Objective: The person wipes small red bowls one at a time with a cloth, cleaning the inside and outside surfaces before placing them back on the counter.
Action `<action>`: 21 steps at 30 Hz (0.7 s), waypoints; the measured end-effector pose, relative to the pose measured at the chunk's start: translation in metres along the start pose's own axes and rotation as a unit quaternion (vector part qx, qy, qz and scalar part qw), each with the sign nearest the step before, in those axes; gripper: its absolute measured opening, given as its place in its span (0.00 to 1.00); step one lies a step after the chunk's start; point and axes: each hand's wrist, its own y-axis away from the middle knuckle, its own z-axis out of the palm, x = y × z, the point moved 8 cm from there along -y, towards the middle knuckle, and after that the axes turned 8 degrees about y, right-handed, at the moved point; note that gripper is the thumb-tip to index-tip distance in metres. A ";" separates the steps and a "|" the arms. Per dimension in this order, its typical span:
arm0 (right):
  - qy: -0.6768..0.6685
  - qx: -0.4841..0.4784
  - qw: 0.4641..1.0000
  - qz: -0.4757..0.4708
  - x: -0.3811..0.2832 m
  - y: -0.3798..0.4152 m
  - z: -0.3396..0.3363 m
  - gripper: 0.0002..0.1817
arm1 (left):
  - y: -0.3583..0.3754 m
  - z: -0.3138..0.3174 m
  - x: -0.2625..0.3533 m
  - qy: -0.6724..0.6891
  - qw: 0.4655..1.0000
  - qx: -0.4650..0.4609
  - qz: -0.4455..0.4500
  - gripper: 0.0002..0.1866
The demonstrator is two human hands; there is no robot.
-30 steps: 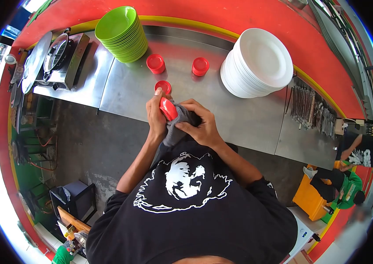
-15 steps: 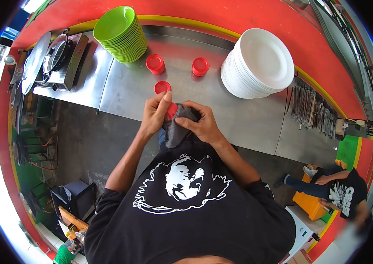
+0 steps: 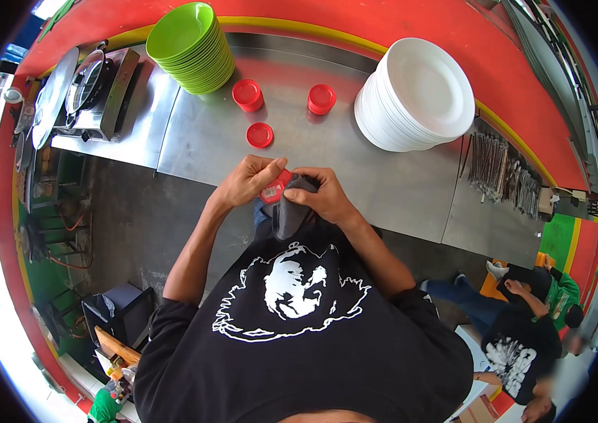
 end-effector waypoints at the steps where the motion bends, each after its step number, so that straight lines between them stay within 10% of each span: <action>1: -0.011 0.012 1.000 -0.006 0.000 -0.002 -0.002 0.14 | -0.001 -0.004 -0.005 0.060 0.997 0.043 0.003 0.27; 7: -0.049 0.101 0.994 -0.004 0.003 -0.008 -0.016 0.14 | -0.005 0.018 -0.022 0.439 0.851 0.287 -0.029 0.22; 15: -0.048 0.009 0.997 0.062 0.012 0.002 -0.007 0.15 | -0.004 0.013 -0.011 0.086 0.993 0.006 -0.076 0.26; 18: -0.086 0.034 0.994 0.049 0.013 0.000 -0.011 0.15 | -0.006 0.012 -0.010 0.182 0.980 0.054 -0.064 0.23; 21: -0.155 0.107 0.982 0.022 0.016 -0.005 -0.018 0.15 | -0.007 0.025 -0.005 0.472 0.828 0.300 -0.047 0.21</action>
